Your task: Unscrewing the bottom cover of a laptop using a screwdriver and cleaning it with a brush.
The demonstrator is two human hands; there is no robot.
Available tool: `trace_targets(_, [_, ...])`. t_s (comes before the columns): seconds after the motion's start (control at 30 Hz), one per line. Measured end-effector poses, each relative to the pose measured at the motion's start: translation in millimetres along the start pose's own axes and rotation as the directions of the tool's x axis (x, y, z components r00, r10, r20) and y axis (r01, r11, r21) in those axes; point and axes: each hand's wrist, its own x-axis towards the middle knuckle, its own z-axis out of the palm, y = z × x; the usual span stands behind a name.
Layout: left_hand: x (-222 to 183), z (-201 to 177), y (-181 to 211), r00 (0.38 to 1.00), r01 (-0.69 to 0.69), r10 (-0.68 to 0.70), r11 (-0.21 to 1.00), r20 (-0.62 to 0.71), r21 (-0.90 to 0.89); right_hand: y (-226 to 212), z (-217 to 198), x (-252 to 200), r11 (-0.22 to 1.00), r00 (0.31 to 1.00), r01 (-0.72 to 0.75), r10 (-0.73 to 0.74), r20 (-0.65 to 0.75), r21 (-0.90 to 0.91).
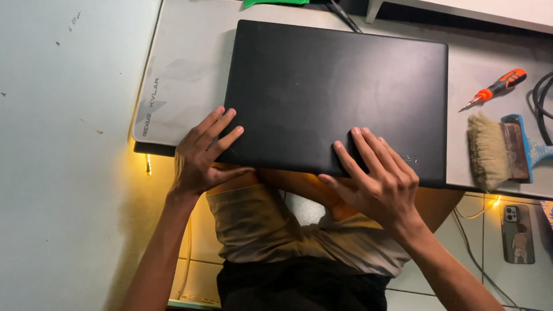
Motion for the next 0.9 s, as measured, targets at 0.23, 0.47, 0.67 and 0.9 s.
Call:
trace_targets(0.23, [2,0,-2,0.998,-0.055,0.055,0.997,-0.007,0.051,8,-16,0,0.997,0.983,-0.019,0.005,0.185,0.078])
trace_targets(0.47, [28,-21,6,0.961,-0.276,0.269,0.925,0.063,0.261,45,-22,-17,0.989,0.921,0.061,-0.003,0.390,-0.136])
trace_targets(0.67, [75,-49,20,0.904,-0.373,0.424,0.848,-0.061,0.377,80,-59,12,0.970,0.968,0.132,-0.082,0.237,-0.205])
trace_targets(0.9, [124,-81,12,0.917,-0.145,0.156,0.988,-0.368,0.055,161,-110,83,0.973,0.948,0.232,-0.227,0.224,0.006])
